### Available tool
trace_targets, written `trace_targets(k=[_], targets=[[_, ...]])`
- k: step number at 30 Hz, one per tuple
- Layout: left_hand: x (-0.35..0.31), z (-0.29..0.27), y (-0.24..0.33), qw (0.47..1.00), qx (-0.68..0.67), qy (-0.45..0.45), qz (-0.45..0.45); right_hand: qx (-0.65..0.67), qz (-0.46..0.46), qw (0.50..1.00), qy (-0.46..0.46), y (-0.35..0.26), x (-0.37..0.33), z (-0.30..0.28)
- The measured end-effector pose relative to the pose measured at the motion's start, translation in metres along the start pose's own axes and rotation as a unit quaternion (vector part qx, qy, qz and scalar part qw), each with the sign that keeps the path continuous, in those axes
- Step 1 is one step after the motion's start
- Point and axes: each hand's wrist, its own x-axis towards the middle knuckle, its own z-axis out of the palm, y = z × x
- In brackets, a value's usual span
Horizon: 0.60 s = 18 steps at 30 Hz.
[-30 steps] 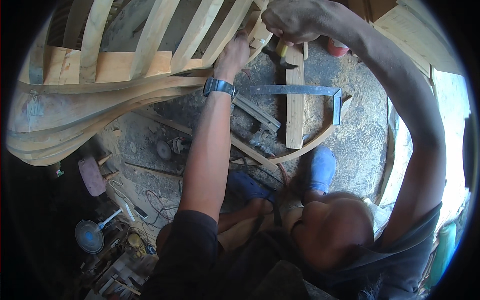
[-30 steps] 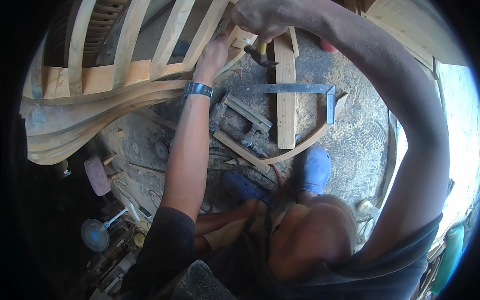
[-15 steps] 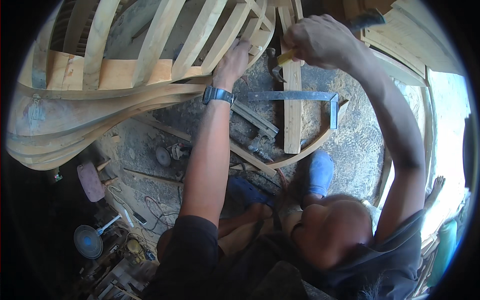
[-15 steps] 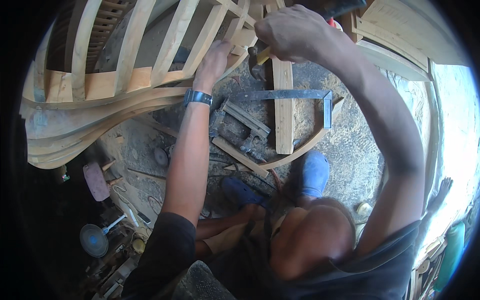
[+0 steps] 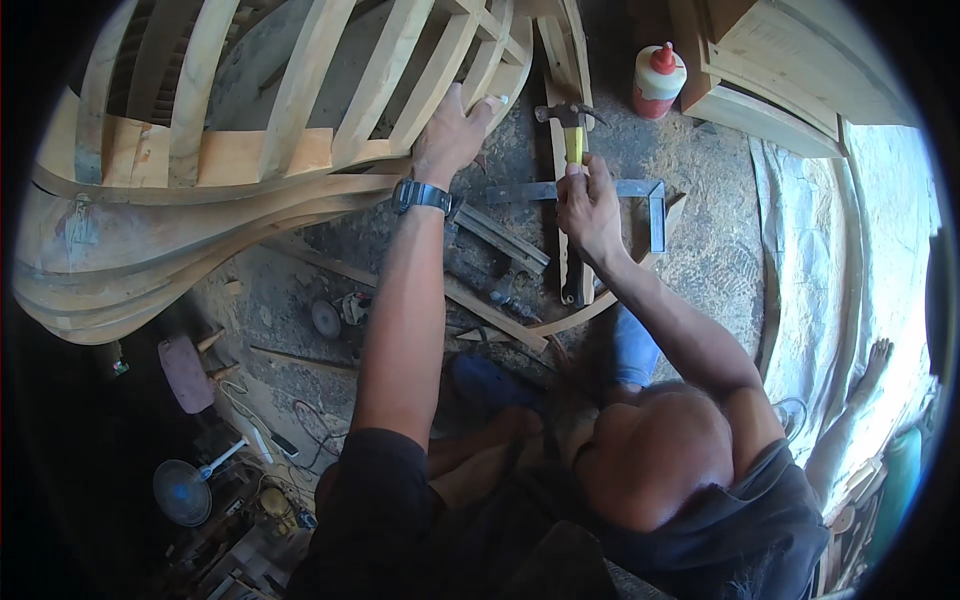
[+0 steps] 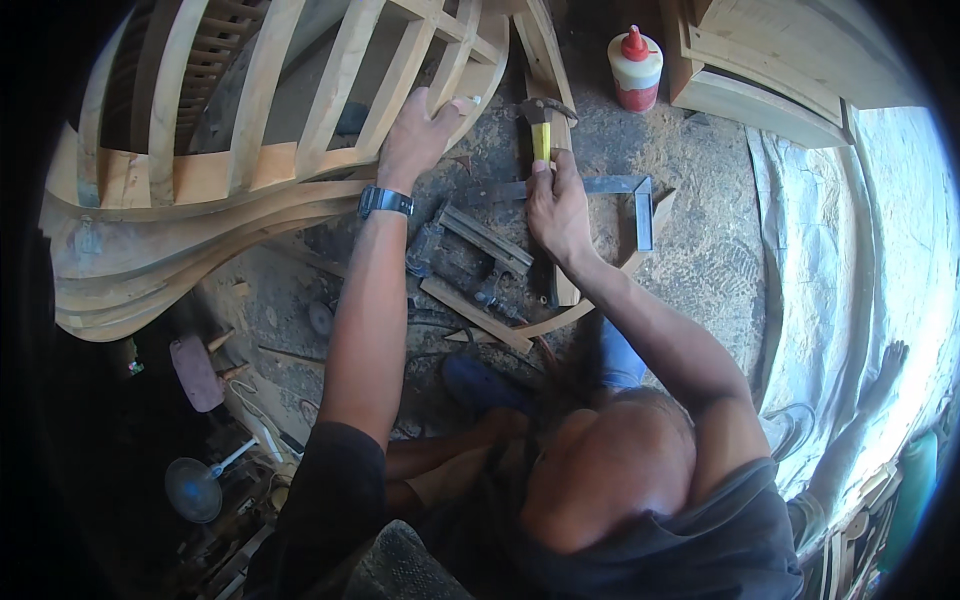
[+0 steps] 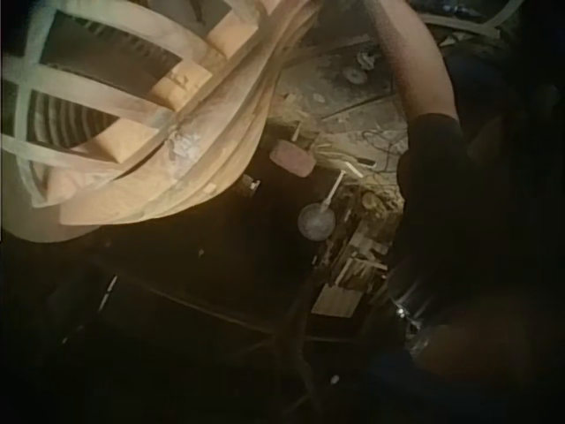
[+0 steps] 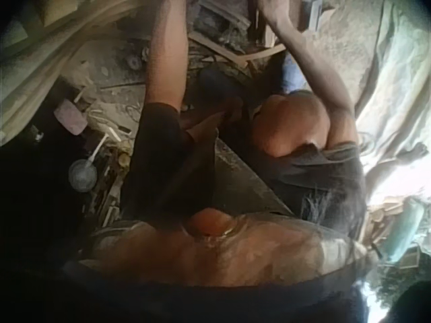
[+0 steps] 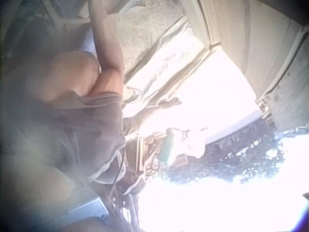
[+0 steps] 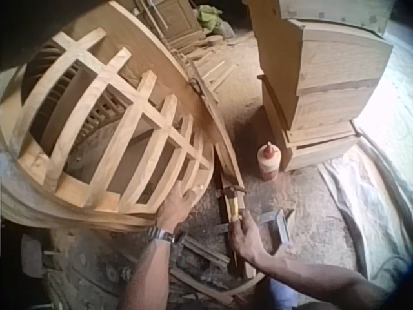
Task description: The person applies glue to a small wooden block and then uses a hammer to secure it into a curved wooden frame.
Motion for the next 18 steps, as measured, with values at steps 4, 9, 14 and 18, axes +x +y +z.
trace_targets(k=[4,9,14,18], targets=[[0.001,-0.001,0.009,0.999,-0.017,-0.024,-0.028,0.024,0.003,0.999,0.02,-0.013,-0.003,0.023],[0.001,-0.002,0.018,0.996,-0.049,-0.038,-0.056,0.038,-0.046,0.998,0.009,-0.015,0.001,0.036],[0.006,-0.005,0.007,0.992,-0.058,-0.064,-0.089,0.13,0.046,0.99,-0.035,-0.043,-0.011,0.019],[0.0,0.003,0.013,0.981,-0.175,0.07,-0.045,0.161,0.167,0.971,-0.059,-0.084,-0.008,-0.009]])
